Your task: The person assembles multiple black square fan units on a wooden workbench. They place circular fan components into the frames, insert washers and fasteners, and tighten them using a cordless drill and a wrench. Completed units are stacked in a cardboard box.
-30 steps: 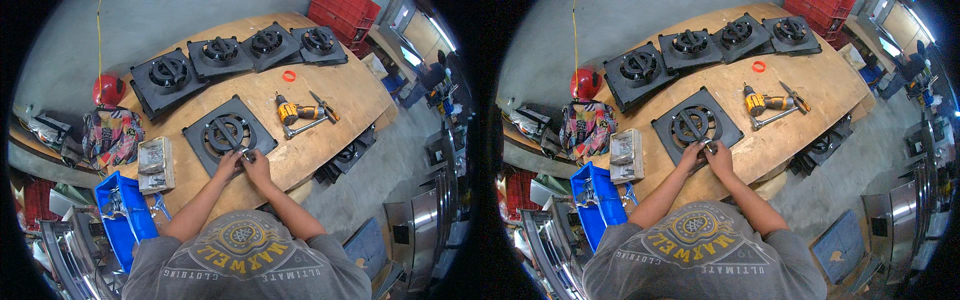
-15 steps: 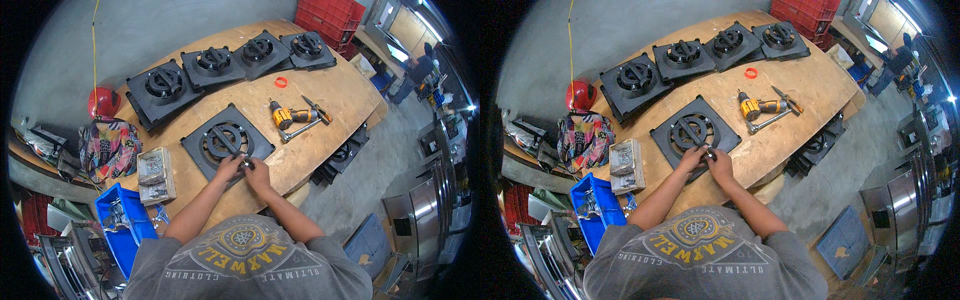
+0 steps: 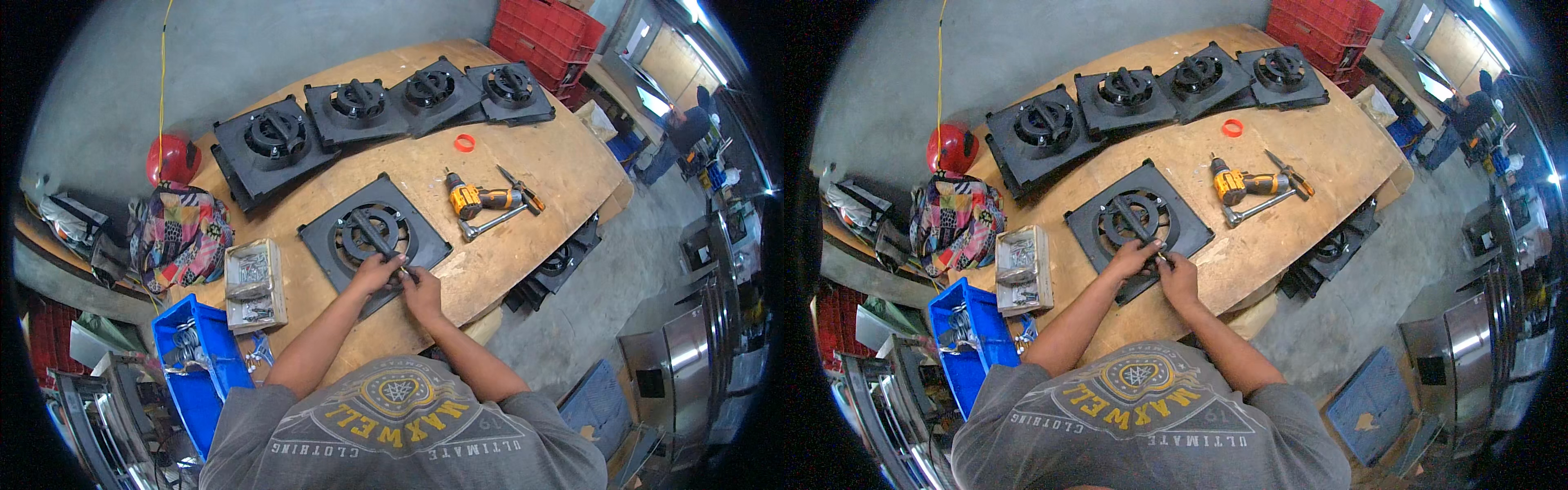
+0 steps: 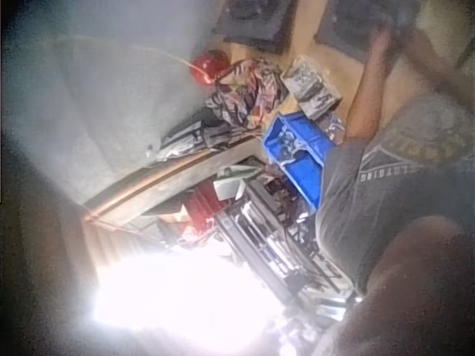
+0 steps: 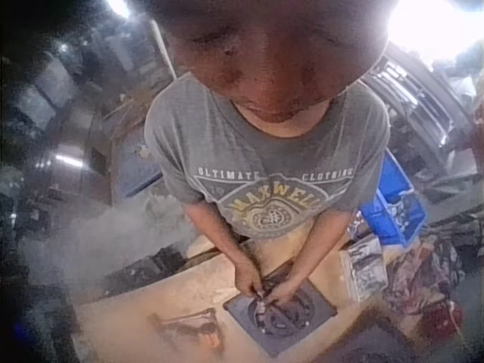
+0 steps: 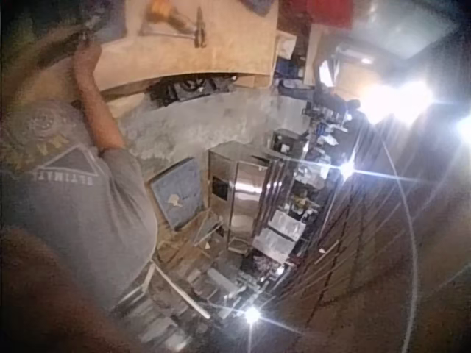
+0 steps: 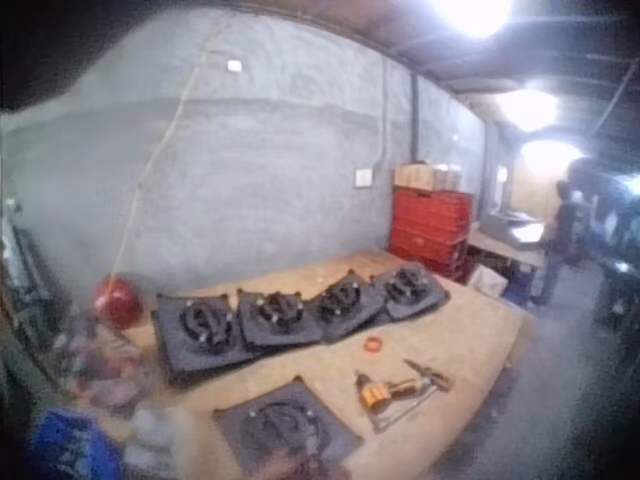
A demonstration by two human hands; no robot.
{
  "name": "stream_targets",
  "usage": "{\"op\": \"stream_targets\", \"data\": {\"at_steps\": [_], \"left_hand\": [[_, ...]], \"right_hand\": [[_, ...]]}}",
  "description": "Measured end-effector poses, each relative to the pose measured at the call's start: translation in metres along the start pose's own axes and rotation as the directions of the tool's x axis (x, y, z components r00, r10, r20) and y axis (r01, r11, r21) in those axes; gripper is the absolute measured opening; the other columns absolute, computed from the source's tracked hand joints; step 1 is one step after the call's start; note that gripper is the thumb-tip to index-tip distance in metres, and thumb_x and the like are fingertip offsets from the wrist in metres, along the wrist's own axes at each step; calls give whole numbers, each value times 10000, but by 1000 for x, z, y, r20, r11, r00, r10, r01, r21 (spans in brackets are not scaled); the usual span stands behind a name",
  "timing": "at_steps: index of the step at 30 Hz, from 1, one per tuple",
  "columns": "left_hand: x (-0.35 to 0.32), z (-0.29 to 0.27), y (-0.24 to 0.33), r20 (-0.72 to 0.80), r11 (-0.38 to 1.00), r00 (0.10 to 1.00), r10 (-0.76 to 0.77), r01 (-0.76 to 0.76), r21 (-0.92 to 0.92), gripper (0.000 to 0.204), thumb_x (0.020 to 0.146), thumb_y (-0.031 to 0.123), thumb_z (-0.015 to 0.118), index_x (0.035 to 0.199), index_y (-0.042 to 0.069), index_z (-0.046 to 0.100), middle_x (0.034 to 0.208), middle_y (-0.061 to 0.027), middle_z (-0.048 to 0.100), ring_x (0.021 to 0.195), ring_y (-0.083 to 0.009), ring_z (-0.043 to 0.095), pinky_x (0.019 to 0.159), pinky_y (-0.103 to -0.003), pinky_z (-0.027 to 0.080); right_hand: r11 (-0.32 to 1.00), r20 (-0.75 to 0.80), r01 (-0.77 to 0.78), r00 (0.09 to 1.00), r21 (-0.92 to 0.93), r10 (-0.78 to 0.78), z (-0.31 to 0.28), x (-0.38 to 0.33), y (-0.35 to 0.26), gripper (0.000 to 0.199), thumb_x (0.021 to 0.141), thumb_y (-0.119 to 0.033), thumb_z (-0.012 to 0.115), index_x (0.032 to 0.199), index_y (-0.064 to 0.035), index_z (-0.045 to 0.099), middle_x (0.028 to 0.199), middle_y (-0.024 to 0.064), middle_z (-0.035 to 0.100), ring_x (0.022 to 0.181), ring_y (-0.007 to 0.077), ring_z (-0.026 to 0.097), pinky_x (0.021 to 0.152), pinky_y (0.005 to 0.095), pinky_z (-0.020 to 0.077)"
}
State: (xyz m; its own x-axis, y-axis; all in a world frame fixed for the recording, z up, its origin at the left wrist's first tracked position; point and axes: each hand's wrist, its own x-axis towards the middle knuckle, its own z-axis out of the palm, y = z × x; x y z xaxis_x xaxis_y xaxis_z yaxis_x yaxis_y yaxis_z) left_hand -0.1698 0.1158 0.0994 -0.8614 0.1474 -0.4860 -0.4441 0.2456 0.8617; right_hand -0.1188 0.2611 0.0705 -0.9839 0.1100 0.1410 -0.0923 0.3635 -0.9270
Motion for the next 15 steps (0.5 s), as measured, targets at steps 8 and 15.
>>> {"op": "stream_targets", "data": {"at_steps": [8,15], "left_hand": [[6,-8,-7,20,992,999,35,-37,121,535,919,496,661,1056,-19,703,924,-78,695,779,-134,610,707,-307,493],[2,-9,-3,53,999,998,26,-28,25,497,915,455,681,1105,-5,690,959,-86,705,822,-153,647,696,-301,513]], "right_hand": [[692,266,-570,821,444,505,9,10,10,372,1003,-301,562,925,47,669,782,93,674,637,165,604,578,320,496],[819,210,-439,898,369,387,8,10,14,251,966,-189,627,1012,58,637,800,74,658,644,148,619,580,294,520]]}}
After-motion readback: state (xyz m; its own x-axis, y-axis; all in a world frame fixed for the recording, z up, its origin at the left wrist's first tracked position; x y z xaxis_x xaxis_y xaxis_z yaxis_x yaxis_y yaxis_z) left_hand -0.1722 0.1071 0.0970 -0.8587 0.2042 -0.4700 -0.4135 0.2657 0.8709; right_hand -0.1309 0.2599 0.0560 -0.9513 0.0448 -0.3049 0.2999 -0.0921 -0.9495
